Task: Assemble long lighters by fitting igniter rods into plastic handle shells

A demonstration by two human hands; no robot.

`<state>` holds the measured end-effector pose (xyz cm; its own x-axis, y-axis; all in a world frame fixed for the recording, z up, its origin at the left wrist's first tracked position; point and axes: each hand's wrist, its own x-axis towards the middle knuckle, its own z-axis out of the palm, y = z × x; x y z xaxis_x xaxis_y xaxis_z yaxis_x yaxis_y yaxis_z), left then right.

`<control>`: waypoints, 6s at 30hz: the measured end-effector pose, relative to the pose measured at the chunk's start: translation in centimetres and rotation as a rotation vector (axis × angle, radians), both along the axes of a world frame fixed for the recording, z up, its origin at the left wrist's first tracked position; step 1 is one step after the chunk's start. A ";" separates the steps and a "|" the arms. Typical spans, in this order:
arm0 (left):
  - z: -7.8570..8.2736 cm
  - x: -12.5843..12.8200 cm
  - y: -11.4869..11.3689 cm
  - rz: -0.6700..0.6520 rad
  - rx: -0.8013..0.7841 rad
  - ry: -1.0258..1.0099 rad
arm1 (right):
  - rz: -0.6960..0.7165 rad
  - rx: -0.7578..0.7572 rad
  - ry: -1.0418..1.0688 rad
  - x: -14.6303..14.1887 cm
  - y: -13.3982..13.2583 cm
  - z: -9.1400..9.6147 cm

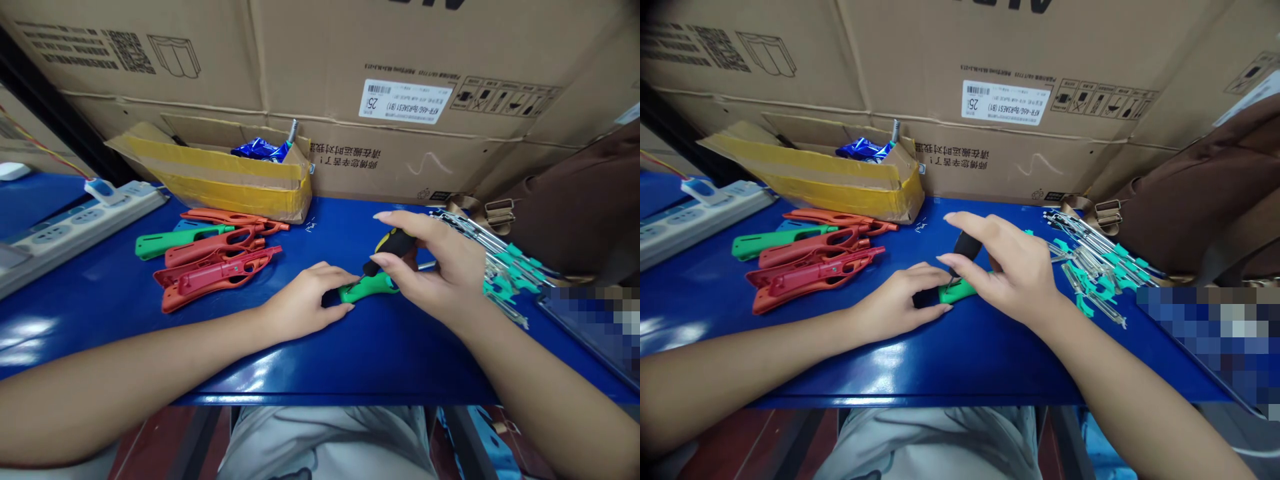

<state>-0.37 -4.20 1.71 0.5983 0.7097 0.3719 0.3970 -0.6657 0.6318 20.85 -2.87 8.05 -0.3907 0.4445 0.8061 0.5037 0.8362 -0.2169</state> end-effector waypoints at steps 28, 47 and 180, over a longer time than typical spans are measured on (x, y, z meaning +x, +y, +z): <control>-0.3 0.1 0.1 0.016 0.014 0.003 | 0.249 -0.341 0.050 -0.1 0.0 -0.1; -0.1 0.1 0.2 0.027 0.018 0.009 | 0.102 0.017 -0.161 0.3 -0.3 0.6; -0.4 0.2 0.1 0.035 0.018 0.014 | 0.125 -0.285 0.141 -0.1 0.3 0.0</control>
<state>-0.19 -4.09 1.34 0.5784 0.7235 0.3769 0.4288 -0.6627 0.6140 20.75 -2.58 8.05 -0.3499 0.6150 0.7066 0.3492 0.7856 -0.5108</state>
